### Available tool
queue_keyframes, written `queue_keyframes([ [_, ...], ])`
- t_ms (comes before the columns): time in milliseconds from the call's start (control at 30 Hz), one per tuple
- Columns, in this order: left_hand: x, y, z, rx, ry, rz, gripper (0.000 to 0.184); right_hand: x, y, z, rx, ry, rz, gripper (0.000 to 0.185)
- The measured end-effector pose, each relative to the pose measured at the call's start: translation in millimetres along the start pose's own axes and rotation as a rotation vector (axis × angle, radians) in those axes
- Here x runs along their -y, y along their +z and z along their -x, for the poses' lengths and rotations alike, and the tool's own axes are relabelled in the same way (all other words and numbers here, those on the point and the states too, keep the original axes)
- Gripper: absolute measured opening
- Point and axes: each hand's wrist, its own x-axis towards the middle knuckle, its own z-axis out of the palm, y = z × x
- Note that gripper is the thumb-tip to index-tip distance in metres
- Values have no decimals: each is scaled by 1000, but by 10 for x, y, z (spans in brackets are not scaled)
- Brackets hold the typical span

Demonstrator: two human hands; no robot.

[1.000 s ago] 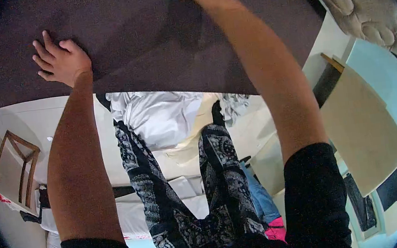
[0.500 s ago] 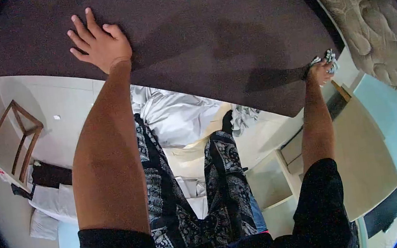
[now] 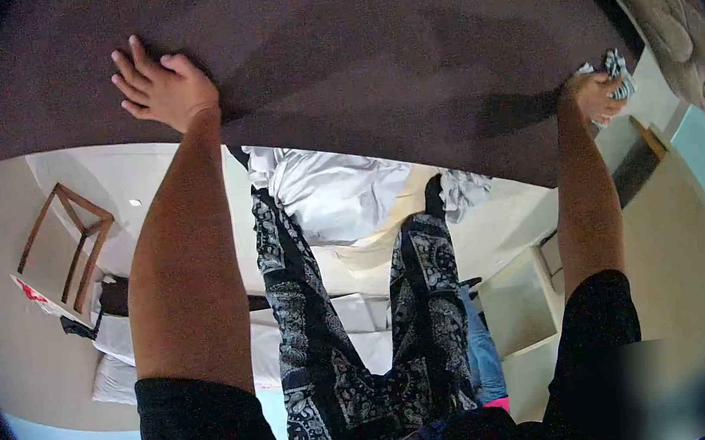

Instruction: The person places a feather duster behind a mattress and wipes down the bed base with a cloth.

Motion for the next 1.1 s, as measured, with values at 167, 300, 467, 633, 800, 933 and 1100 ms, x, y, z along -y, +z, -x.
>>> queue_keyframes([
  [167, 20, -1, -2, 21, -2, -15, 57, 123, -104, 41, 43, 25, -63, 36],
  [300, 36, 36, 5, -28, 12, -36, 55, 55, -38, 84, 42, 0, -67, 36],
  [467, -29, -44, 2, 29, -9, -6, 58, 72, -94, 178, 13, -27, -38, 34],
  [633, -19, -21, 25, 4, 13, -33, 56, 71, -102, 27, -67, -45, -82, 35],
  [800, -73, -62, 34, -20, 42, -60, 56, -72, 63, 27, -27, -135, -66, 47],
  [933, -121, -84, 27, 13, -1, -89, 57, -190, -208, 69, 191, -232, 115, 48],
  [1100, -124, -106, 11, 33, -56, -72, 59, -490, -1960, 1371, 585, -867, -484, 41],
])
